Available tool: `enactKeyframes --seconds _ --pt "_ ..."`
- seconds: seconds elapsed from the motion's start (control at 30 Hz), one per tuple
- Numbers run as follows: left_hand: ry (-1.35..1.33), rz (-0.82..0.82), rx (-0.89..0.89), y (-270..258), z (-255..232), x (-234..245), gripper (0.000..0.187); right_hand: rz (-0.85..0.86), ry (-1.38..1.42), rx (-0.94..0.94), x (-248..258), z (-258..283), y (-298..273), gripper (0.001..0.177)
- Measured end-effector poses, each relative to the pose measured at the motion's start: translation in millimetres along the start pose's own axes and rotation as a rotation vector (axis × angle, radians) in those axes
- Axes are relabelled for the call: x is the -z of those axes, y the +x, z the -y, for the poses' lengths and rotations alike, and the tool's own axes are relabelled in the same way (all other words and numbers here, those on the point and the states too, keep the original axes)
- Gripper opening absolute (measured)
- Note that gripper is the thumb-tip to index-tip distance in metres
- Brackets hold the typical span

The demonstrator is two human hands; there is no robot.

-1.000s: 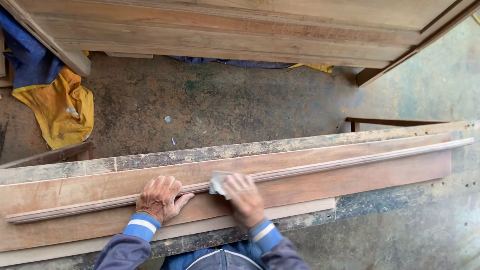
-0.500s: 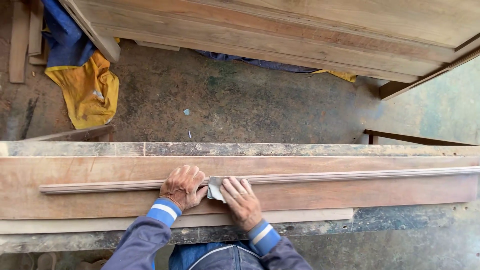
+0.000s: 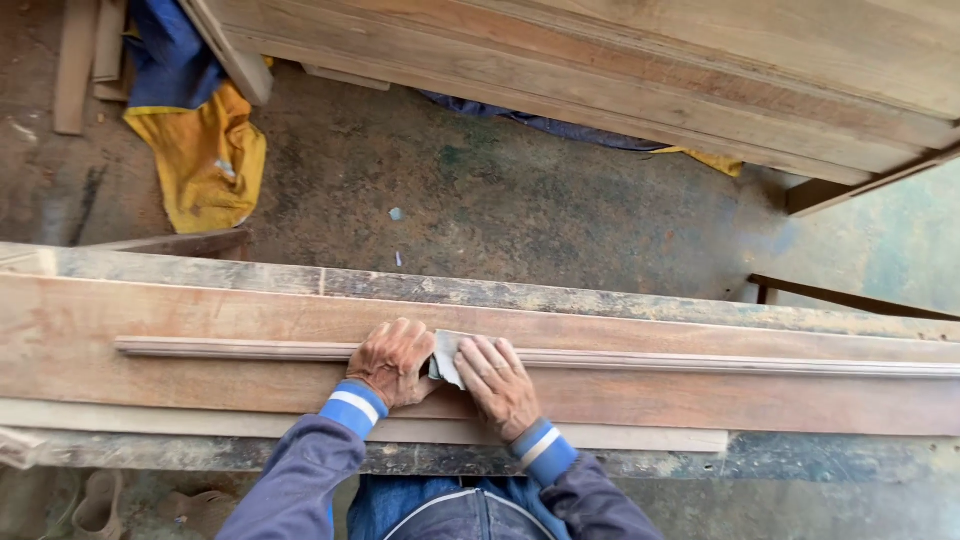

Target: Sanding a decorative wooden trim piece by hand using sandpaper.

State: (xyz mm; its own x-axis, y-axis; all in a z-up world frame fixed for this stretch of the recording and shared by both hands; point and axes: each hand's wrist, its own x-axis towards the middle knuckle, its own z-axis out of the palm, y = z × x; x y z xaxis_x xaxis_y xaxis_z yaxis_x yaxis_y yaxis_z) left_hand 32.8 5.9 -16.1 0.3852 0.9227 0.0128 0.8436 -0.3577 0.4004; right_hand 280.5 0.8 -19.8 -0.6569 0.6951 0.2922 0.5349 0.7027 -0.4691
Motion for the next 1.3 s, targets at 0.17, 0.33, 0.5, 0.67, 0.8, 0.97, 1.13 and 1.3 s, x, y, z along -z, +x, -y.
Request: enactKeyframes --seconds 0.17,0.33,0.5,0.67,0.8,0.97,1.13,1.3 --pt "0.021 -0.07 -0.057 -10 10 -2 0.043 0.053 -0.092 0.094 20 -26 -6 0.046" --pt "0.079 -0.053 -0.029 -15 17 -5 0.048 0.12 -0.081 0.035 65 -51 -50 0.047" --pt "0.048 -0.063 -0.028 -12 16 -4 0.044 0.105 -0.095 -0.001 52 -36 -30 0.045" --pt "0.019 -0.041 -0.022 -15 18 -3 0.041 0.094 0.11 0.01 17 -2 20 0.045" --pt "-0.021 -0.038 -0.002 -15 21 -6 0.041 0.067 0.185 -0.036 41 -16 21 0.035" --pt "-0.014 -0.112 -0.035 -14 19 -6 0.041 0.115 0.181 -0.106 66 -23 18 0.03" --pt "-0.036 -0.052 -0.006 -15 19 -4 0.041 0.043 0.235 -0.259 57 -16 23 0.036" --pt "-0.013 -0.061 -0.023 -13 20 -2 0.042 0.086 0.197 -0.269 56 -12 28 0.04"
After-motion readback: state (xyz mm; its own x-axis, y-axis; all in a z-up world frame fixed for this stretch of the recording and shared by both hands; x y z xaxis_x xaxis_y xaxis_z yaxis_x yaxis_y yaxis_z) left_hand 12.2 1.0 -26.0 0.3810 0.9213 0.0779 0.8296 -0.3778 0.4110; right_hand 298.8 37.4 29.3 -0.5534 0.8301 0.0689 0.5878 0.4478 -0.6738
